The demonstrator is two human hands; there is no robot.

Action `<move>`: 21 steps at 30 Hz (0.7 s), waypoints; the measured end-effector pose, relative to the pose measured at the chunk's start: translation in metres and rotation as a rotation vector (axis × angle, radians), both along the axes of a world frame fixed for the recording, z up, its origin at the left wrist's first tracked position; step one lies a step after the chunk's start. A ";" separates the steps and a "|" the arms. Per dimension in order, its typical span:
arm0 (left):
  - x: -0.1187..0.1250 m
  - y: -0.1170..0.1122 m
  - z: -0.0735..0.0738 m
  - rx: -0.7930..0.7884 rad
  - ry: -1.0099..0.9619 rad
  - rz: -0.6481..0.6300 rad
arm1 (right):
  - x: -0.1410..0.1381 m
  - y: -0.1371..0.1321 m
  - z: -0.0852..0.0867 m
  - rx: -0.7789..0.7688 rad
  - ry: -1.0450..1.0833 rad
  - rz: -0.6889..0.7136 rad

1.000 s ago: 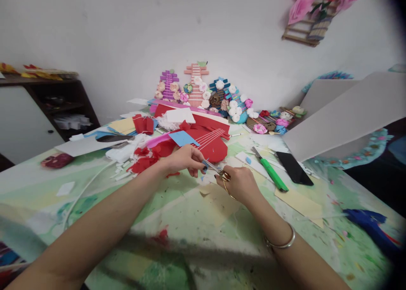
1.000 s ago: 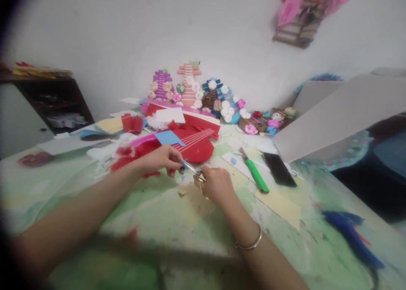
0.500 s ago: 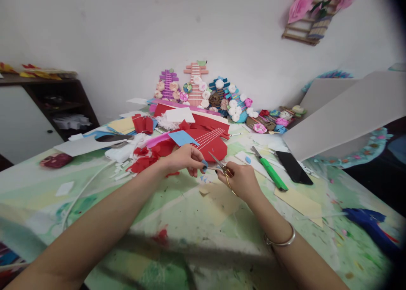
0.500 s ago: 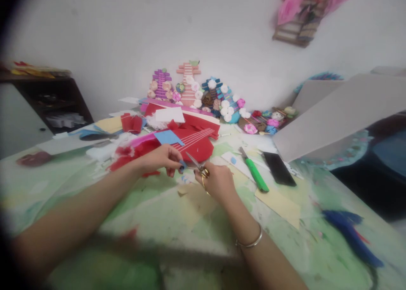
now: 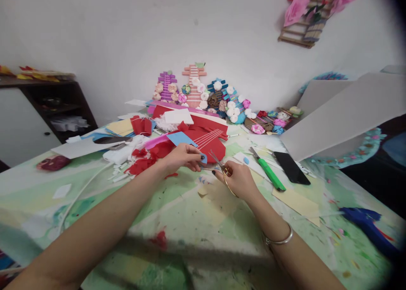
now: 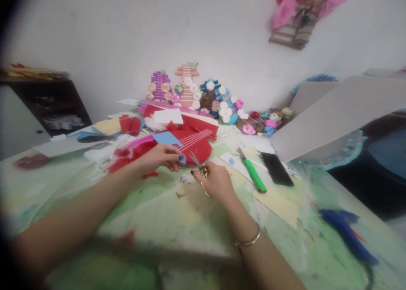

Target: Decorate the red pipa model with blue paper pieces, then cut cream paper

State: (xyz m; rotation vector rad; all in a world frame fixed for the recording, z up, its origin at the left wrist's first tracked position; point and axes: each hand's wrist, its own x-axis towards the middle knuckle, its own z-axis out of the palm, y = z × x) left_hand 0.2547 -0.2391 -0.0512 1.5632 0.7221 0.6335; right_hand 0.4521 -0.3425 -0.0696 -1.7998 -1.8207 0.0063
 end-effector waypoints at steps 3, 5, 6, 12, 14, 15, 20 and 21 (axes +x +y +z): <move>0.001 -0.003 -0.001 -0.008 -0.015 -0.002 | -0.002 0.000 -0.001 0.042 0.062 0.039; 0.003 -0.005 -0.002 -0.023 -0.027 -0.007 | -0.002 -0.001 -0.001 0.059 0.094 0.052; 0.004 -0.006 -0.003 -0.029 -0.031 -0.011 | -0.002 -0.001 -0.001 0.065 0.104 0.062; 0.010 -0.011 -0.006 -0.027 -0.102 -0.087 | -0.010 -0.007 0.003 0.038 0.043 0.078; 0.011 -0.013 -0.006 -0.019 -0.116 -0.116 | -0.013 -0.009 0.003 0.032 0.003 0.066; 0.011 -0.014 -0.005 -0.016 -0.117 -0.122 | -0.013 -0.009 0.003 0.035 -0.017 0.061; 0.011 -0.018 -0.003 -0.001 -0.105 -0.137 | -0.013 -0.008 0.002 0.073 -0.107 0.056; 0.011 -0.018 -0.002 0.004 -0.102 -0.143 | -0.012 -0.008 0.001 0.075 -0.120 0.057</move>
